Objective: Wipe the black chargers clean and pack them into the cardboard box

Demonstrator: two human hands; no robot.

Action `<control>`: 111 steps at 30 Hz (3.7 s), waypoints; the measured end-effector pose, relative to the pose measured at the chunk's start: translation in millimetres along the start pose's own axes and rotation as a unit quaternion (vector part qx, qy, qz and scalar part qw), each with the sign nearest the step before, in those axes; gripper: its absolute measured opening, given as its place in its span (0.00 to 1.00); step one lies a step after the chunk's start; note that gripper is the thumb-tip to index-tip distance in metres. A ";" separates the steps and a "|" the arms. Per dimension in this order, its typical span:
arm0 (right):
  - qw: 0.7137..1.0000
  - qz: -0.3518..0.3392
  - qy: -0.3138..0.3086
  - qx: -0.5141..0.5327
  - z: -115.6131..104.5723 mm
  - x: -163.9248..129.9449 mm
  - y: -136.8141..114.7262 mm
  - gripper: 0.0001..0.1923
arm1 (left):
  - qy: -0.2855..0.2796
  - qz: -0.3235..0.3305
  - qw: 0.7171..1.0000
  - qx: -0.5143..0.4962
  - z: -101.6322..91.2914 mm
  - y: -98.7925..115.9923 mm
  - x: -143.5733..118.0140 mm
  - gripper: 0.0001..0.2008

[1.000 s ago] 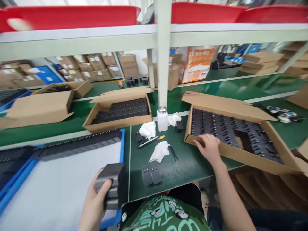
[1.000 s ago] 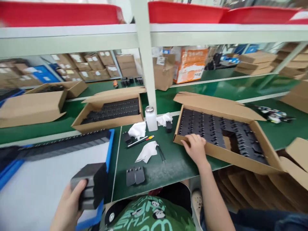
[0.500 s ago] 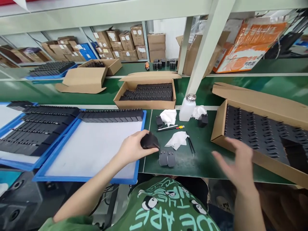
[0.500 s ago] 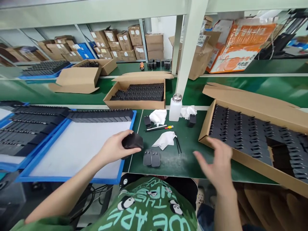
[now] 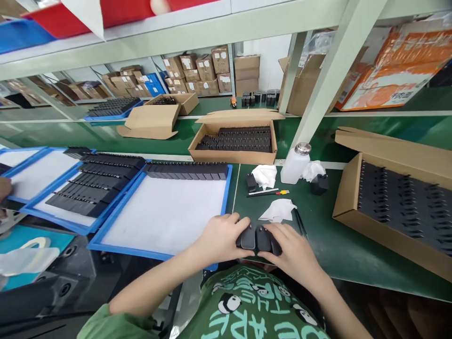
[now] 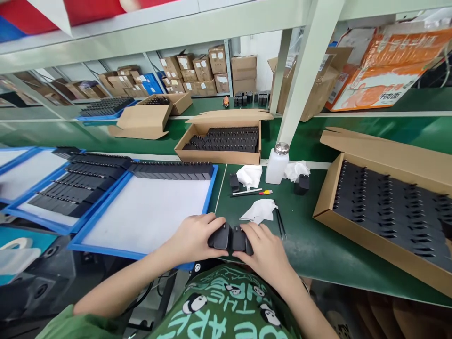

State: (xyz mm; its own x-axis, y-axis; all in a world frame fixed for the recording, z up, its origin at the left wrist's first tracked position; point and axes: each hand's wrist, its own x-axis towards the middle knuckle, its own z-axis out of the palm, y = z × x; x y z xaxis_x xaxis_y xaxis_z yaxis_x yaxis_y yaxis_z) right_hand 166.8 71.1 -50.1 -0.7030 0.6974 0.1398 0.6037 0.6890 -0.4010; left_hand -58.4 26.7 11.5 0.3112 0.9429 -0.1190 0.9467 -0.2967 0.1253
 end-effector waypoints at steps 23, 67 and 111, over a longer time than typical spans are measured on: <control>0.997 0.047 -0.024 -0.053 2.7 -18.4 21.0 0.29 | 0.030 0.056 0.998 0.019 45.3 8.6 35.8 0.32; 0.990 -0.034 0.085 -0.107 -23.1 255.1 -82.2 0.29 | 0.116 0.010 0.981 0.154 -80.5 -219.0 48.2 0.30; 0.966 0.248 0.068 -0.035 -31.1 -25.3 72.9 0.12 | 0.001 0.090 0.951 -0.294 54.2 -53.5 -8.6 0.39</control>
State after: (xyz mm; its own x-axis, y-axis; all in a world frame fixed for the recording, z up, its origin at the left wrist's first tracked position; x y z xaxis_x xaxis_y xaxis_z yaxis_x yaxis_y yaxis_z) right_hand 240.3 109.9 -54.7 -0.2678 0.9611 0.0671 0.8809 0.2724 -0.3870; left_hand -107.2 26.2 -47.6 0.4637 0.8850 -0.0408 0.6672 -0.3186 0.6734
